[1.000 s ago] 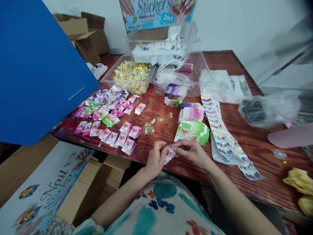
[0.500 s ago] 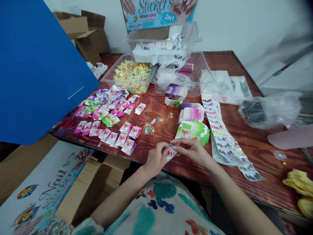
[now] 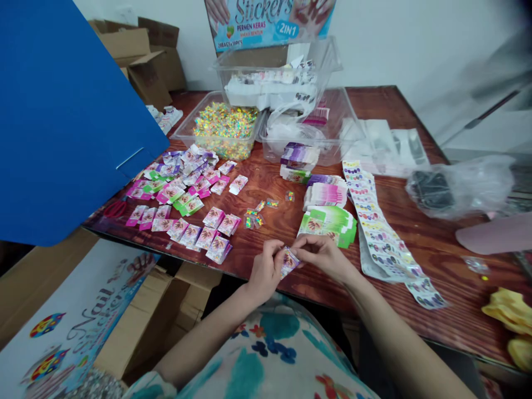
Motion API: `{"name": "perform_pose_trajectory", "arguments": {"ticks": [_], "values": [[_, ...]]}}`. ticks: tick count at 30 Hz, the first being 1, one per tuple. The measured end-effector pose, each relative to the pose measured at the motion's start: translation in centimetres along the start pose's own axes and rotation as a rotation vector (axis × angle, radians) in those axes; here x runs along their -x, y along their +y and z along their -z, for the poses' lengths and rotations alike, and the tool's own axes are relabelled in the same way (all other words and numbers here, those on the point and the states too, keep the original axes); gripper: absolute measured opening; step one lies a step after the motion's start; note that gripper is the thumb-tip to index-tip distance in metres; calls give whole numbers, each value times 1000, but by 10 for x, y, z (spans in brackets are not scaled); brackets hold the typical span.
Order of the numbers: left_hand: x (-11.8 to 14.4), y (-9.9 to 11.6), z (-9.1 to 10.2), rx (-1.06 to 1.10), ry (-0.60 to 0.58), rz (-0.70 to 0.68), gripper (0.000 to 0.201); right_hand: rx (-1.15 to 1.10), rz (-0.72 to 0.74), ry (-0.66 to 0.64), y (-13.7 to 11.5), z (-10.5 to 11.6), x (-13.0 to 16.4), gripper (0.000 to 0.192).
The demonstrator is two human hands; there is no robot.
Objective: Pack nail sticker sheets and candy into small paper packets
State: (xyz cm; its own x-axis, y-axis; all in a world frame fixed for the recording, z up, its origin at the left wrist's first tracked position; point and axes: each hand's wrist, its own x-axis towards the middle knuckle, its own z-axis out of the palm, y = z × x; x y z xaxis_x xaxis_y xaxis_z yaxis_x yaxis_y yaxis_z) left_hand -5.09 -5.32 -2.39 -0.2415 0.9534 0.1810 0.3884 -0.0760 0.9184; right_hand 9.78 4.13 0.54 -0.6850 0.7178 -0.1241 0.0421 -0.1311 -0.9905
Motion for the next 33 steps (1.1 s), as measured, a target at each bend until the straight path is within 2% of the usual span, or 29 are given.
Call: {"name": "perform_pose_trajectory", "arguments": {"ticks": [5, 11, 15, 18, 21, 25, 30, 33], "values": [[-2, 6, 0, 29, 114, 53, 13, -32, 0, -23, 4, -8, 13, 33], [1, 10, 1, 14, 216, 51, 14, -130, -12, 180, 21, -39, 23, 34], [3, 12, 8, 19, 251, 75, 14, -180, -47, 180, 21, -48, 15, 35], [2, 16, 17, 3, 317, 73, 16, -311, -94, 198, 11, -53, -6, 36], [-2, 15, 31, -130, 500, -2, 22, -388, -92, 224, 2, -62, -40, 37], [-12, 3, 60, -305, 746, -95, 21, -350, -68, 184, 3, -85, -87, 44], [-21, -11, 101, -375, 854, -41, 22, -187, -30, 126, 15, -120, -119, 45], [-26, -14, 123, -478, 856, -37, 16, -118, -8, 151, 23, -125, -125, 42]]}}
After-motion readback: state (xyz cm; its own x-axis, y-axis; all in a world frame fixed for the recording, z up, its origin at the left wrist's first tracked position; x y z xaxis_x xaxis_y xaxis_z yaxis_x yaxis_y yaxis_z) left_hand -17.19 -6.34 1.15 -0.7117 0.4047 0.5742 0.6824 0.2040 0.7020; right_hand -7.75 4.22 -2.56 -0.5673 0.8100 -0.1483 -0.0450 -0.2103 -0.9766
